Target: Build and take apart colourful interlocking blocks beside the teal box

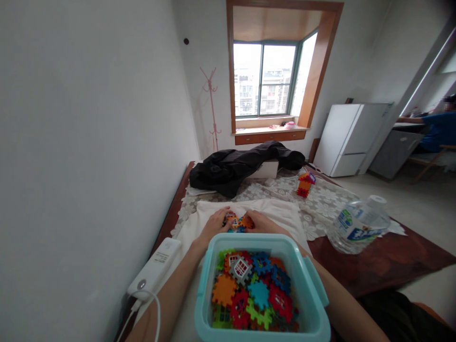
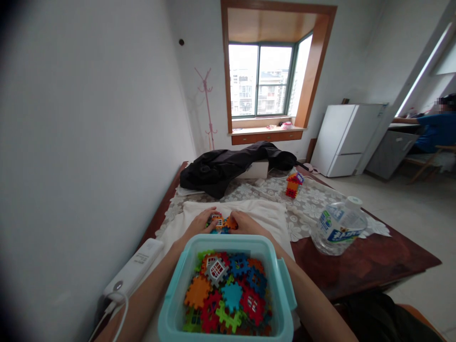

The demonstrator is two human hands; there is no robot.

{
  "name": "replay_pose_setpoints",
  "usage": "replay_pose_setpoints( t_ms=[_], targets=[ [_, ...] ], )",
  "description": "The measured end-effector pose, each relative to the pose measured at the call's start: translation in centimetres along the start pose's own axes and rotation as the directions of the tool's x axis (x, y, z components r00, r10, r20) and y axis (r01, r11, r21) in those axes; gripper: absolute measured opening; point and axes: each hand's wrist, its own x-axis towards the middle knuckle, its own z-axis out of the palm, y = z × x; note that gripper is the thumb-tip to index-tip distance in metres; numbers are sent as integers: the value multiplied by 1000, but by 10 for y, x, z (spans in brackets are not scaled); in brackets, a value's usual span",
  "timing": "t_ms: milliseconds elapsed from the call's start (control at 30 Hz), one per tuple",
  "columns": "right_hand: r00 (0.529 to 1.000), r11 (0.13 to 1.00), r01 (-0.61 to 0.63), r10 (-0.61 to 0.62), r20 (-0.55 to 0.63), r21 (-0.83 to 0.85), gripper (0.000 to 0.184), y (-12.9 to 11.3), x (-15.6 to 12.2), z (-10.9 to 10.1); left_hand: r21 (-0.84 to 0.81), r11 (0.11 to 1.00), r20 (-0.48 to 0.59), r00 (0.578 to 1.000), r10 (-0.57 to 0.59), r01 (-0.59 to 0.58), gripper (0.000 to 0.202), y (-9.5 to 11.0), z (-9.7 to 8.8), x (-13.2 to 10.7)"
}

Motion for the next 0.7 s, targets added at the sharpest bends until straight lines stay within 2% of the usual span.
replay_pose_setpoints(
  t_ms=[167, 333, 433, 500, 567, 633, 700],
  targets=[
    [987, 998, -47, 53, -153, 44, 11, 20, 11, -3, 42, 997, 97, 993, 65, -70, 73, -6, 2, 1],
    [953, 992, -120, 128, -274, 46, 20, 25, 16, -9, 76, 994, 84, 994, 65, -72, 60, -12, 6, 3],
    [923, 975, -112, 174, -343, 192, 35, 26, 23, -8, 65, 996, 57, 996, 63, -66, 53, -10, 7, 2],
    [915, 924, -105, 235, -328, 368, 45, 22, 27, -8, 51, 997, 36, 998, 49, -51, 52, -8, 6, 1],
    [922, 824, -89, 280, -267, 559, 53, 14, 27, -12, 40, 999, 18, 1000, 20, -20, 52, -7, 7, 0],
    [947, 707, -49, 258, -193, 706, 60, 2, 23, -19, 41, 999, 0, 1000, -23, 23, 51, -6, 7, -1],
    [980, 617, -20, 168, -106, 787, 69, -11, 14, -29, 56, 997, -12, 998, -58, 59, 51, -5, 6, -1]
  ],
)
